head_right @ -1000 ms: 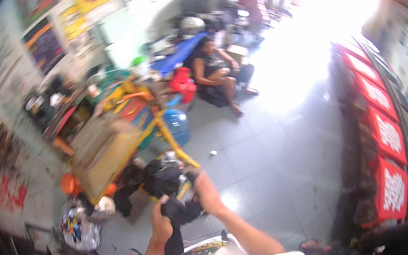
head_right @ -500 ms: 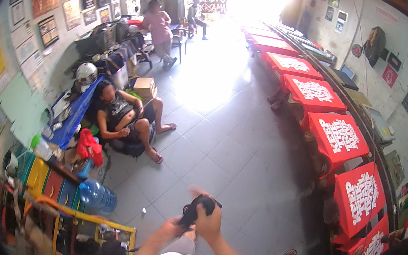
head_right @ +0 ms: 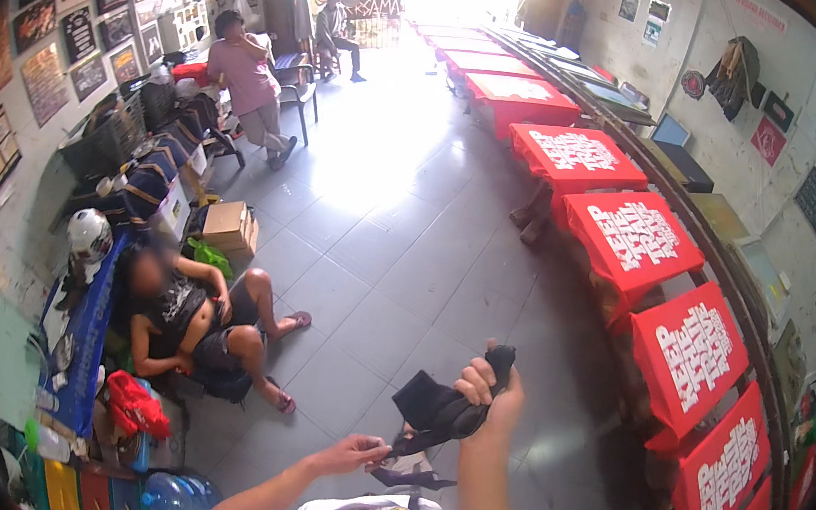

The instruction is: The person performs screen printing on red shirts using a manual carousel press, spreading white ink across the screen with a squeegee and then rotating the press to work on the next shirt. After completing a sequence, they walk to a storage area and handle a piece of black apparel.

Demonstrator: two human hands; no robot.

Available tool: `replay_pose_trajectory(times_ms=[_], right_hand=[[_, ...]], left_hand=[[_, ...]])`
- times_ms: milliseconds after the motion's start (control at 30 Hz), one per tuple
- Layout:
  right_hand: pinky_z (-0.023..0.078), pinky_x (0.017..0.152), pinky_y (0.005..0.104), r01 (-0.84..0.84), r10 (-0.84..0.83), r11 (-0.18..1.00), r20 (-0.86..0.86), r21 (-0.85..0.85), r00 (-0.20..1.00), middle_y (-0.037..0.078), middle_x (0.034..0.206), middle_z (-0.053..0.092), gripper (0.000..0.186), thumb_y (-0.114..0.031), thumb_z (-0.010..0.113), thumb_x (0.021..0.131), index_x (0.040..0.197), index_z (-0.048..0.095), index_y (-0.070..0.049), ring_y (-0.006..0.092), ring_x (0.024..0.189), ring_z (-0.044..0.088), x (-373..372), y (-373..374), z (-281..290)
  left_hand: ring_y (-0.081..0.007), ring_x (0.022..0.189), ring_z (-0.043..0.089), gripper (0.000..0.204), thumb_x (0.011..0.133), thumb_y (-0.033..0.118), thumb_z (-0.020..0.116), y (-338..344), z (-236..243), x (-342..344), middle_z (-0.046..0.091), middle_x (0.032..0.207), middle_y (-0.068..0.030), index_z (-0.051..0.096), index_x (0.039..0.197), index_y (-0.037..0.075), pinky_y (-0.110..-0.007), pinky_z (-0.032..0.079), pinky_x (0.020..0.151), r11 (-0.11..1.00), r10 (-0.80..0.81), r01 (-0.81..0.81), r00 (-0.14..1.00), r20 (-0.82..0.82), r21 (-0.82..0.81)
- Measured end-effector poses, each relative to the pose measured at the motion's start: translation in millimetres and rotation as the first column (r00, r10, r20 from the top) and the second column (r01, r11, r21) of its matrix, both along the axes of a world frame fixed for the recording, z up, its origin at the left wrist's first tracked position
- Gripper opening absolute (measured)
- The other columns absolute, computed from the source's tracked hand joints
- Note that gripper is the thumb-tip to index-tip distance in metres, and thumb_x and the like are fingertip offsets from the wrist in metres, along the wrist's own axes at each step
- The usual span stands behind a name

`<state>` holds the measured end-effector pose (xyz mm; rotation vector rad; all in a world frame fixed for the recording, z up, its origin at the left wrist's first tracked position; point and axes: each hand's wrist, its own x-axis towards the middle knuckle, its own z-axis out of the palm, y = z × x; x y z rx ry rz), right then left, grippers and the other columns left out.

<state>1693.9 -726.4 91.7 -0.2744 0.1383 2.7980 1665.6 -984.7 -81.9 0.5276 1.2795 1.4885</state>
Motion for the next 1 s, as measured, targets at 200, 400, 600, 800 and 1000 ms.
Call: replay_pose_trajectory(times_ms=[200,400,600,800,1000], right_hand=[[0.047,0.073,0.0280,0.018,-0.169,0.937,0.406,0.350,0.898,0.003,0.078,0.048,0.051,-0.050,0.038,0.112,0.089,0.047,-0.005,0.0140,0.068,0.048,-211,7,-12],[0.047,0.105,0.0333,-0.065,-0.311,0.298,0.161,0.952,0.937,0.014,0.134,0.054,0.058,-0.052,0.031,0.112,0.141,0.044,-0.003,0.0217,0.123,0.056,-407,-10,-57],[0.046,0.107,0.0360,-0.181,0.131,0.585,0.128,0.791,0.983,0.011,0.142,0.051,0.064,-0.061,0.028,0.109,0.151,0.030,-0.012,0.0198,0.129,0.053,-600,37,-103],[0.052,0.103,0.0402,-0.655,0.575,0.645,0.315,0.393,0.755,0.008,0.134,0.060,0.056,-0.060,0.035,0.109,0.143,0.046,-0.017,0.0227,0.119,0.063,-827,85,-97],[0.059,0.090,0.0365,-0.594,0.363,0.660,0.498,0.459,0.788,0.010,0.119,0.066,0.065,-0.061,0.040,0.107,0.133,0.055,-0.004,0.0174,0.108,0.068,-1029,134,-70]], left_hand=[[-0.0159,0.112,0.057,0.035,0.110,0.038,0.052,115,84,-211,0.061,0.123,-0.0081,0.058,0.113,0.004,-0.029,0.046,0.096,0.724,0.537,-0.620,0.782,0.316,0.302],[-0.0216,0.130,0.056,0.031,0.101,0.014,0.068,211,152,-412,0.057,0.143,-0.0167,0.049,0.121,0.001,-0.034,0.049,0.105,0.477,0.870,-0.753,0.478,-0.121,0.453],[-0.0142,0.099,0.062,0.041,0.092,-0.001,0.069,242,125,-622,0.056,0.123,-0.0135,0.040,0.121,0.003,-0.028,0.059,0.078,0.170,0.985,-0.899,0.142,-0.098,0.404],[-0.0210,0.100,0.064,0.032,0.084,0.000,0.057,237,129,-862,0.060,0.121,-0.0171,0.049,0.115,0.003,-0.034,0.061,0.075,0.518,0.671,-0.741,0.661,0.334,0.427],[-0.0357,0.130,0.053,0.029,0.086,0.022,0.066,268,117,-1055,0.065,0.129,-0.0162,0.065,0.110,0.006,-0.053,0.034,0.113,0.760,0.328,-0.629,0.155,-0.932,0.163]])
